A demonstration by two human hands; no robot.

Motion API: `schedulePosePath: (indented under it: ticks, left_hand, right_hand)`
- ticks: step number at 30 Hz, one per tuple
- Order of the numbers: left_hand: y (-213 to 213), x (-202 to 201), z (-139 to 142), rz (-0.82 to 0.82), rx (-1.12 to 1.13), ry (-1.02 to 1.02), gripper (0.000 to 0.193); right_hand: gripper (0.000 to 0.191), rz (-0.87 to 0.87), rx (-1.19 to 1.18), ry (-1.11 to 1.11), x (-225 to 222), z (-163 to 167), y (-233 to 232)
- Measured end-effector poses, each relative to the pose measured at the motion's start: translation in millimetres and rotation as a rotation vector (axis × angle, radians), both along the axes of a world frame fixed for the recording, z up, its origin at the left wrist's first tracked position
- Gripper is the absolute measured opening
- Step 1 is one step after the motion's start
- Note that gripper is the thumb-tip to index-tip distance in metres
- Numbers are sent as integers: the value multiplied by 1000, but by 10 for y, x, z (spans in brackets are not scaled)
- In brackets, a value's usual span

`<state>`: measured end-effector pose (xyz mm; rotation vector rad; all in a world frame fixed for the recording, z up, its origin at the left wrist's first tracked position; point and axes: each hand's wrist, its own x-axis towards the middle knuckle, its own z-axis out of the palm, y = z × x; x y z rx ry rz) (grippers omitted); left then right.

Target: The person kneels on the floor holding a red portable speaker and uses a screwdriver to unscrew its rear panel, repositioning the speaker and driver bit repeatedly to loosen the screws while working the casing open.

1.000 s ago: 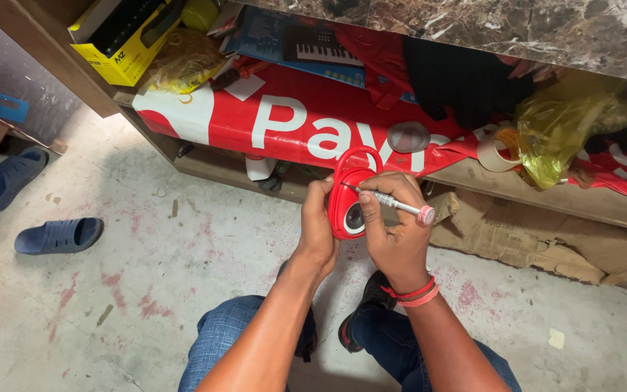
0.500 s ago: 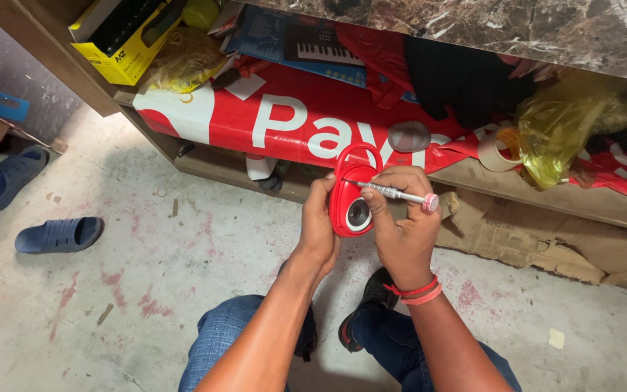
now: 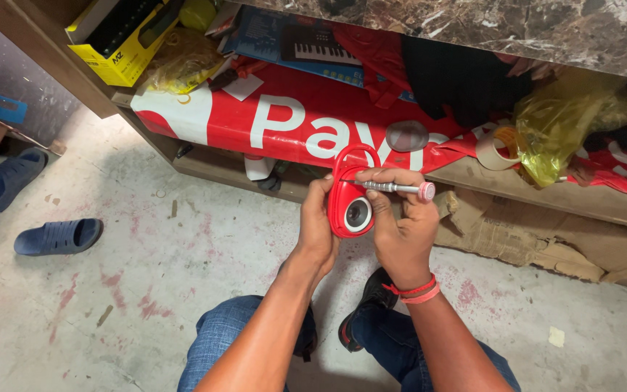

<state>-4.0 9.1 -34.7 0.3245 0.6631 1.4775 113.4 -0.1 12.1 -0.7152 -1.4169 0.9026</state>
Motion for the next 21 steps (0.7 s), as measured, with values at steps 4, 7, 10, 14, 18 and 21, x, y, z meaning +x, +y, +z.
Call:
schedulePosePath:
  ticks: [4,7,10,14,18,21]
  left_hand:
    - [0,-25,-6,5,13,8,30]
    - [-2,-22,-14,1,18,4,30]
    - [1,-19,-14,-5,15,7,30]
    - [-6,-19,-4,-15,-20,0,31]
    - [3,-24,3,0,-18,-26,32]
    - [6,-25,-3,10,-12,-24,31]
  right_hand:
    - [19,23,15,-7,-4,-9,1]
    - [19,25,4,0,-4,-15,1]
    - [19,-19,32,-22,-5,-20,-4]
    - [21,-67,77,-21,3,-19,-14]
    - [21,-101,101,-61,10,-20,-7]
    - [20,-116,101,-89,-1,-20,-6]
